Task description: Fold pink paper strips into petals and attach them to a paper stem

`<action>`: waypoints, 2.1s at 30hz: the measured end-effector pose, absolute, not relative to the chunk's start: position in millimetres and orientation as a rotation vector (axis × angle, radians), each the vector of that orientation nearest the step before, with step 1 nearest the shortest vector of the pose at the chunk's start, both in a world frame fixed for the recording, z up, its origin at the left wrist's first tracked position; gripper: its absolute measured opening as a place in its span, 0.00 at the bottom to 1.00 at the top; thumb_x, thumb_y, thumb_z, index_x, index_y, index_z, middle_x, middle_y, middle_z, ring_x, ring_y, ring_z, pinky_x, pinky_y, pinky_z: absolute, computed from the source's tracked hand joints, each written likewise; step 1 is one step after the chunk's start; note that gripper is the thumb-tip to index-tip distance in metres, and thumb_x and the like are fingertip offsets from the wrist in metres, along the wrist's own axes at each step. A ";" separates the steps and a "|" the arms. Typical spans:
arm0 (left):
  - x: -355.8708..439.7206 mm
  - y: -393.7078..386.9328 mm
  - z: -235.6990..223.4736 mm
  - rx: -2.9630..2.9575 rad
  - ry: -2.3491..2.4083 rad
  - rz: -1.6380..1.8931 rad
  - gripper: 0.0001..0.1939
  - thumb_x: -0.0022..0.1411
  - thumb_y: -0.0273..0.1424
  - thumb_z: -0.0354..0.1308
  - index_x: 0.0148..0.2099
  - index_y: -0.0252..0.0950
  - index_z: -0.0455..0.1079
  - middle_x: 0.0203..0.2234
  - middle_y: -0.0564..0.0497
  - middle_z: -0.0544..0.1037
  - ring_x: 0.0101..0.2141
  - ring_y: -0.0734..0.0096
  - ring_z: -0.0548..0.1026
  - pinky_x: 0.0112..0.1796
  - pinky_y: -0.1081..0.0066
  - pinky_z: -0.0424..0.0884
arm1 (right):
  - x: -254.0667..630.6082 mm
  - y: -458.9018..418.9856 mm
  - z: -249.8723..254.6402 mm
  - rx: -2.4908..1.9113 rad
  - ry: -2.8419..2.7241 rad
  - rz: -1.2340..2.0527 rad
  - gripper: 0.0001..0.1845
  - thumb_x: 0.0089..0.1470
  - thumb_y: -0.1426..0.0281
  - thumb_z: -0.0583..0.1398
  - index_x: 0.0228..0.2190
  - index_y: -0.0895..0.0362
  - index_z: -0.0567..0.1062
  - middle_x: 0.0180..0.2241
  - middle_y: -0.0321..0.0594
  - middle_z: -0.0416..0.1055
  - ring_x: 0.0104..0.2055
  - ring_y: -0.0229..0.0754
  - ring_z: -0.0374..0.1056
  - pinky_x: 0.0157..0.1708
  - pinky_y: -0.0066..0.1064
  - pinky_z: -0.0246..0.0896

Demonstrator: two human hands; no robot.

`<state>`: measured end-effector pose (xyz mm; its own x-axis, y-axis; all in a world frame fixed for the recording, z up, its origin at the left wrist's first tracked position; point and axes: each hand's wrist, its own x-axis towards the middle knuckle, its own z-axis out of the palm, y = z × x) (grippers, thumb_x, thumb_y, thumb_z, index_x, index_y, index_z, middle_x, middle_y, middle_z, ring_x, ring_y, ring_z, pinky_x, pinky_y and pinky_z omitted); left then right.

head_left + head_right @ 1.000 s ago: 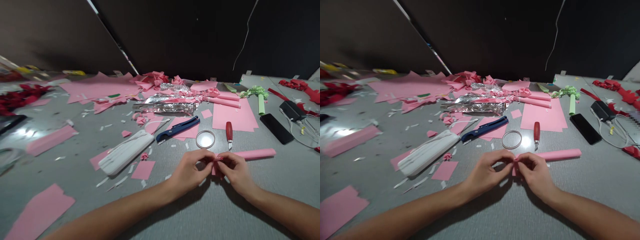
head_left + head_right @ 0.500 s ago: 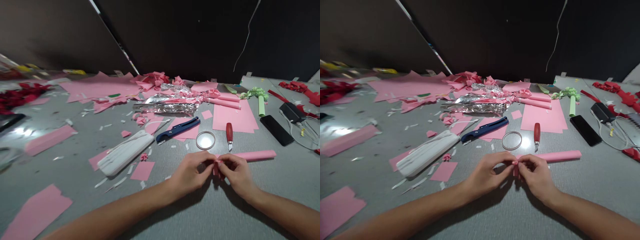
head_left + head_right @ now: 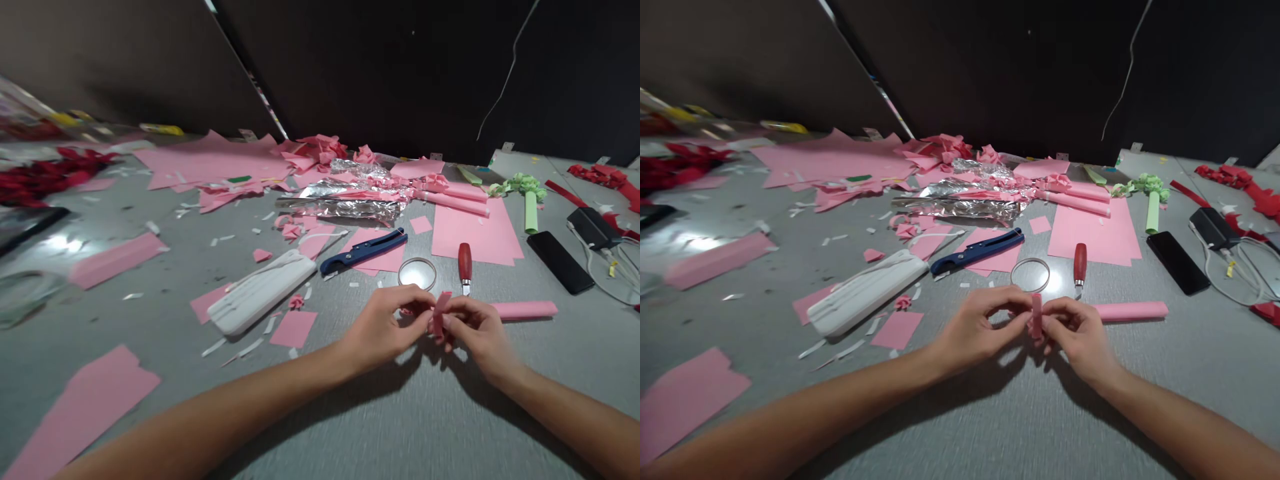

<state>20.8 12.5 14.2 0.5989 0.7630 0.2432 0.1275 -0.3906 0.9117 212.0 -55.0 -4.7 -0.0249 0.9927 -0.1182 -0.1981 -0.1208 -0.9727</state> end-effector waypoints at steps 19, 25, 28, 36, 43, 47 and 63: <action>12.2 52.6 29.7 1.776 0.847 0.798 0.10 0.65 0.37 0.65 0.43 0.36 0.81 0.39 0.47 0.86 0.38 0.65 0.80 0.43 0.65 0.74 | 231.2 -39.4 15.7 -1.124 -0.800 1.425 0.20 0.47 0.57 0.79 0.30 0.55 0.78 0.21 0.31 0.69 0.21 0.34 0.61 0.19 0.25 0.52; -10.0 82.5 19.5 2.250 0.676 0.379 0.11 0.69 0.37 0.64 0.49 0.39 0.81 0.45 0.46 0.85 0.45 0.59 0.80 0.48 0.61 0.73 | 245.9 -32.6 30.1 -1.173 -0.827 1.299 0.19 0.48 0.56 0.77 0.30 0.56 0.79 0.26 0.37 0.75 0.22 0.35 0.64 0.19 0.27 0.51; -9.3 80.9 12.2 2.356 0.601 0.262 0.11 0.71 0.38 0.64 0.51 0.41 0.80 0.47 0.45 0.84 0.48 0.56 0.79 0.50 0.60 0.72 | 250.2 -28.8 27.7 -1.198 -0.870 1.275 0.16 0.50 0.58 0.75 0.33 0.56 0.81 0.26 0.37 0.75 0.21 0.34 0.60 0.19 0.27 0.50; -10.6 80.5 21.8 2.160 0.641 0.390 0.08 0.67 0.35 0.66 0.47 0.41 0.81 0.43 0.47 0.84 0.45 0.60 0.79 0.49 0.63 0.72 | 259.5 -25.8 15.0 -1.232 -0.960 1.156 0.10 0.57 0.63 0.70 0.40 0.53 0.81 0.28 0.34 0.75 0.22 0.34 0.60 0.21 0.28 0.51; -1.9 70.8 5.3 1.735 0.674 0.482 0.12 0.64 0.37 0.70 0.48 0.40 0.83 0.46 0.45 0.85 0.46 0.61 0.81 0.52 0.62 0.74 | 260.4 -28.4 28.6 -1.085 -1.019 1.261 0.19 0.64 0.53 0.63 0.39 0.53 0.88 0.39 0.49 0.84 0.29 0.45 0.74 0.26 0.36 0.67; 3.0 65.9 -8.3 1.505 0.673 0.515 0.14 0.61 0.36 0.73 0.48 0.37 0.84 0.42 0.44 0.85 0.42 0.63 0.82 0.49 0.63 0.76 | 261.9 -29.6 27.8 -1.069 -1.087 1.258 0.11 0.57 0.63 0.69 0.41 0.51 0.88 0.40 0.45 0.85 0.31 0.44 0.76 0.30 0.36 0.70; 7.8 63.6 -21.7 1.290 0.640 0.589 0.18 0.51 0.34 0.80 0.43 0.36 0.82 0.37 0.47 0.85 0.39 0.64 0.82 0.44 0.63 0.78 | 262.9 -38.0 26.0 -1.238 -1.742 0.907 0.06 0.63 0.66 0.67 0.36 0.50 0.87 0.31 0.40 0.82 0.31 0.45 0.74 0.32 0.37 0.65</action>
